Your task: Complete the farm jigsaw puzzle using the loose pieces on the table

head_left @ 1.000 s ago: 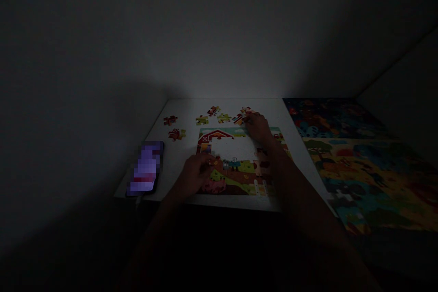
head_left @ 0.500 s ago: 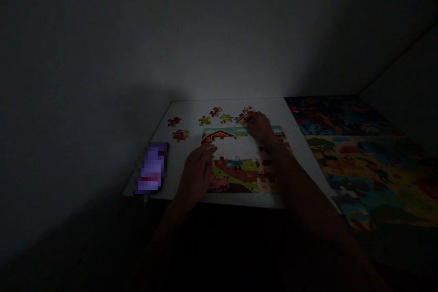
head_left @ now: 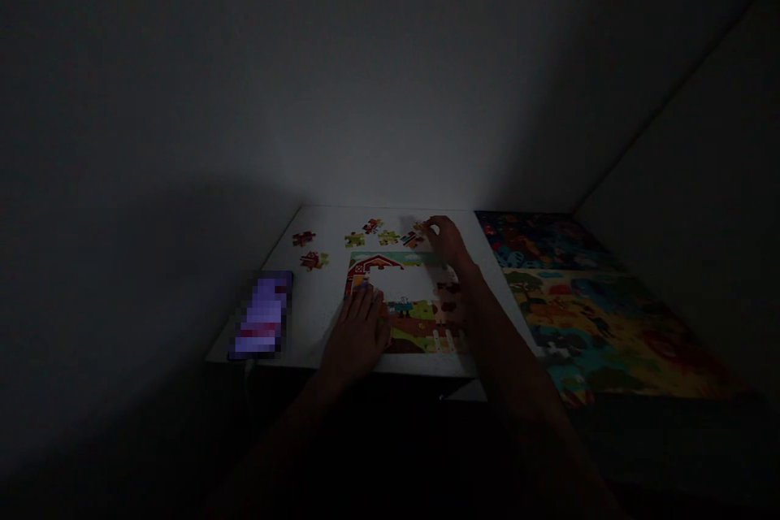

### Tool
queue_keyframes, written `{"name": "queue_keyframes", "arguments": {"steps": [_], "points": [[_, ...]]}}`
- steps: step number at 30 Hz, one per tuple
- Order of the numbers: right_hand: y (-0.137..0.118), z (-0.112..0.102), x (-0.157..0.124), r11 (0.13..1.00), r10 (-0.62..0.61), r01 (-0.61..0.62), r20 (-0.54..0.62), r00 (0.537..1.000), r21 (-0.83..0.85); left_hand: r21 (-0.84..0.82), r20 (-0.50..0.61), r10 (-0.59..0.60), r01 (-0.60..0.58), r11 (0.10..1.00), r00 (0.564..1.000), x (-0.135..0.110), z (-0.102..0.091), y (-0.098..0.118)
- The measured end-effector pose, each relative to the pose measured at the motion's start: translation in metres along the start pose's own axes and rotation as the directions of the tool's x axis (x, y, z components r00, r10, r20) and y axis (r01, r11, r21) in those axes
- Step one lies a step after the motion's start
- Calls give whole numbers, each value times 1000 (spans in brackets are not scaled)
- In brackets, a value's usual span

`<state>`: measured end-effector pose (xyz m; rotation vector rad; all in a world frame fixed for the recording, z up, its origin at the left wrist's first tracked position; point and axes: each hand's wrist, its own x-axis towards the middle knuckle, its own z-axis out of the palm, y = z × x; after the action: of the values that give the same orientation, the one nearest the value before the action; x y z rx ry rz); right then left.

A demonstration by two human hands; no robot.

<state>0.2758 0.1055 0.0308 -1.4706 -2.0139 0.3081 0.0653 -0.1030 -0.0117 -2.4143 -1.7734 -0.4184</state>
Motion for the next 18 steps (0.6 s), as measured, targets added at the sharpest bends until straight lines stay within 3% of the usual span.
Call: {"name": "queue_keyframes", "arguments": {"steps": [4,7,9,13,15,18], "points": [[-20,-44,-16,996,-83,81,-25,996,-46,21,-1,12,-12,1000,1000,0,-1,1],[-28,-57,-67,986,-109,112,33,993,-125,10,-2,39,-39,999,999,-1,0,0],[-26,-51,-115,974,-54,71,87,995,-213,-4,-15,52,-52,999,999,-1,2,-2],[-10,-20,-191,933,76,-44,74,994,-357,-17,-50,30,-31,999,998,0,9,-4],[-3,-9,-207,926,65,-44,45,997,-376,-22,-58,23,-24,999,998,1,10,-5],[1,-6,-210,931,66,-45,45,997,-363,-28,-57,27,-29,999,998,1,12,-5]]}}
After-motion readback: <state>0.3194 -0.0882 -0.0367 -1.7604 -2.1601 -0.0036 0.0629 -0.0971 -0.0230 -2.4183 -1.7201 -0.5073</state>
